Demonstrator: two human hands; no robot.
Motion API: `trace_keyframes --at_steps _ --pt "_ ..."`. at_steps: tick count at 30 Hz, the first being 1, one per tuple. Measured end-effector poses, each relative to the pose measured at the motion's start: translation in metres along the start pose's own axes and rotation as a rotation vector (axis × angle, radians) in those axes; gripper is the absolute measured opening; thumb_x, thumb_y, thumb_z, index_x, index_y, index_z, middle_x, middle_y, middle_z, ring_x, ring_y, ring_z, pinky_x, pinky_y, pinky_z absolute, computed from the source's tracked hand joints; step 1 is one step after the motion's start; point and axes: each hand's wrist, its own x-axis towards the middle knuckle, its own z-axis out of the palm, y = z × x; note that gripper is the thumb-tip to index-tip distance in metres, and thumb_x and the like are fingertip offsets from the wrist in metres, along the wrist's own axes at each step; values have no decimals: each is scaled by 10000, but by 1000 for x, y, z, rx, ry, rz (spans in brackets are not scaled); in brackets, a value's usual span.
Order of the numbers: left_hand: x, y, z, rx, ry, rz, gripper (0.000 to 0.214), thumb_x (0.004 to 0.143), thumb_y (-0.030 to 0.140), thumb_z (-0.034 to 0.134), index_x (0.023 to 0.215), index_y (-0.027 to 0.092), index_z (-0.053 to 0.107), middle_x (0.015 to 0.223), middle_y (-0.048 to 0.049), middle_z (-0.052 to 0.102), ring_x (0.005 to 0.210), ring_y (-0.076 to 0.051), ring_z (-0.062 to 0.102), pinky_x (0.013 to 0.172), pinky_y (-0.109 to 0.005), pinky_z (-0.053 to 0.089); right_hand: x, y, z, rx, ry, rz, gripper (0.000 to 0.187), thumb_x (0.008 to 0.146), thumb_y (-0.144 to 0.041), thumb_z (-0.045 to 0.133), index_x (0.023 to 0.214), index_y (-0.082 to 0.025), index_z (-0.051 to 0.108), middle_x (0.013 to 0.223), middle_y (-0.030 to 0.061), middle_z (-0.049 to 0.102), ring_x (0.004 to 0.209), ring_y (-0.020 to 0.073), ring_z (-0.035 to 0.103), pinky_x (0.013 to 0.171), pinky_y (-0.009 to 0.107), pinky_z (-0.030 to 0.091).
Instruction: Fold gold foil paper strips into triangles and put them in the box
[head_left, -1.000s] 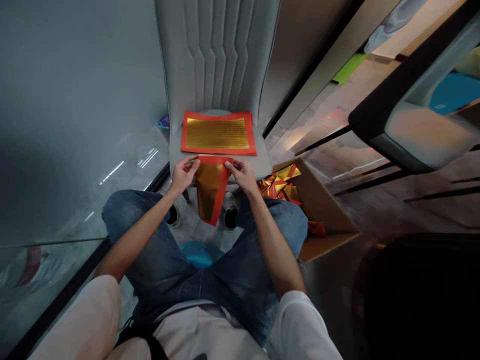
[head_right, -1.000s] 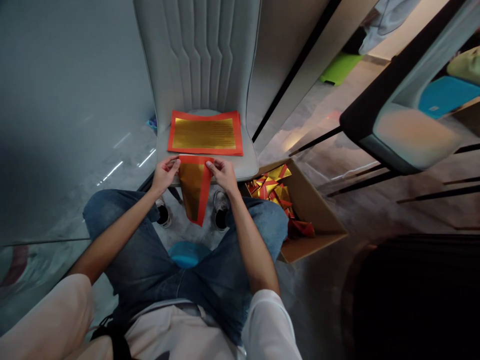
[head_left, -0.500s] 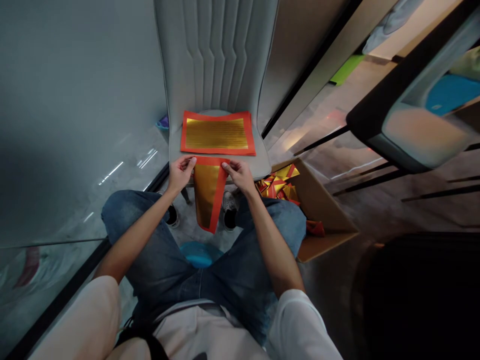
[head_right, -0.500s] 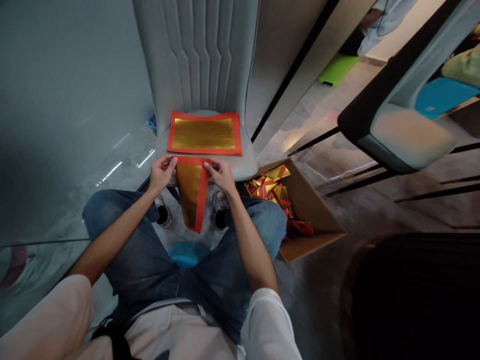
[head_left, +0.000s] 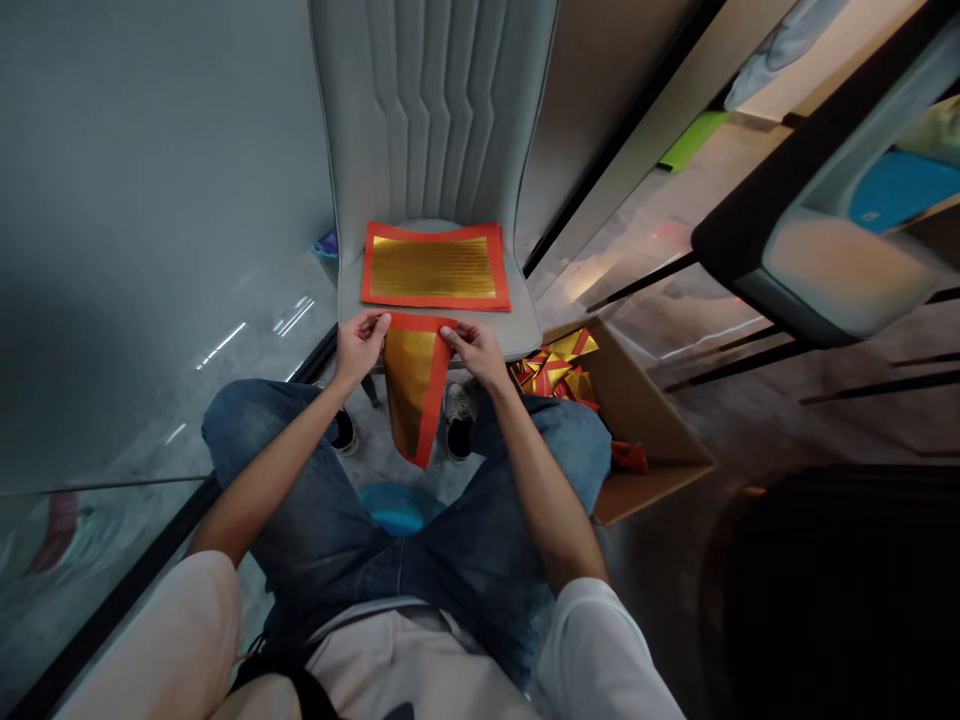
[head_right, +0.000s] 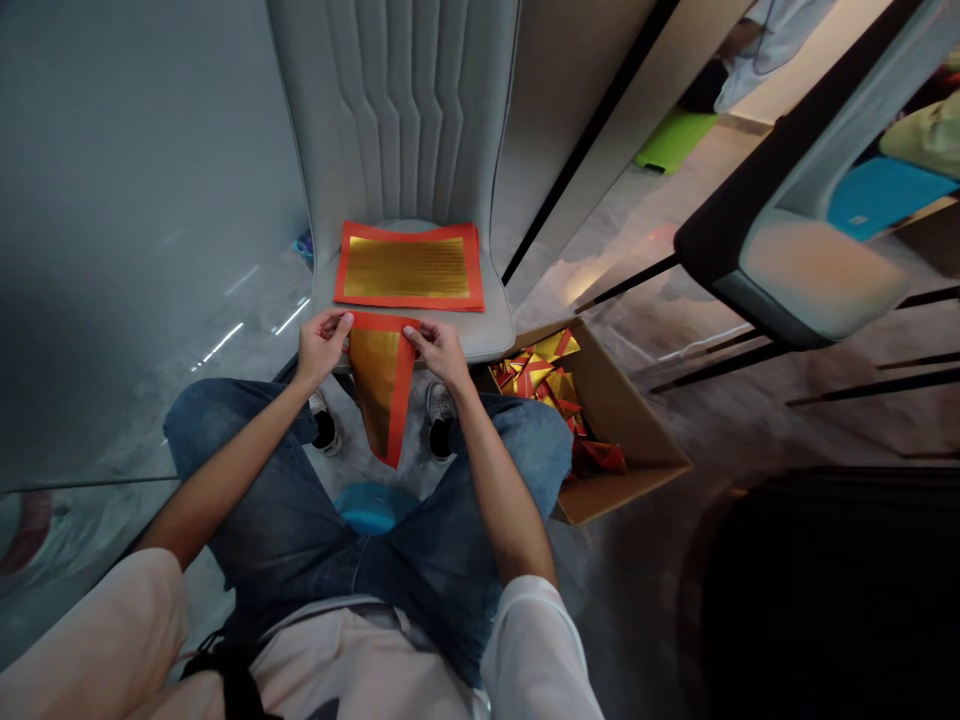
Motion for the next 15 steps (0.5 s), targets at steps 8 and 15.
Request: trace_keyframes --at_steps 8,15 --pt "-2 -2 -1 32 5 16 560 852 713 820 1003 175 785 798 -49 776 670 -138 721 584 -206 567 -2 -2 1 -20 15 -29 705 742 -869 774 665 -248 449 630 -39 455 605 123 398 540 266 368" --pt "-2 -1 -1 32 5 25 519 882 706 796 938 191 775 673 3 680 547 -109 625 501 -195 528 -2 1 -1 -107 38 -104 686 808 -855 727 656 -249 442 618 -41 409 595 123 357 541 275 318"
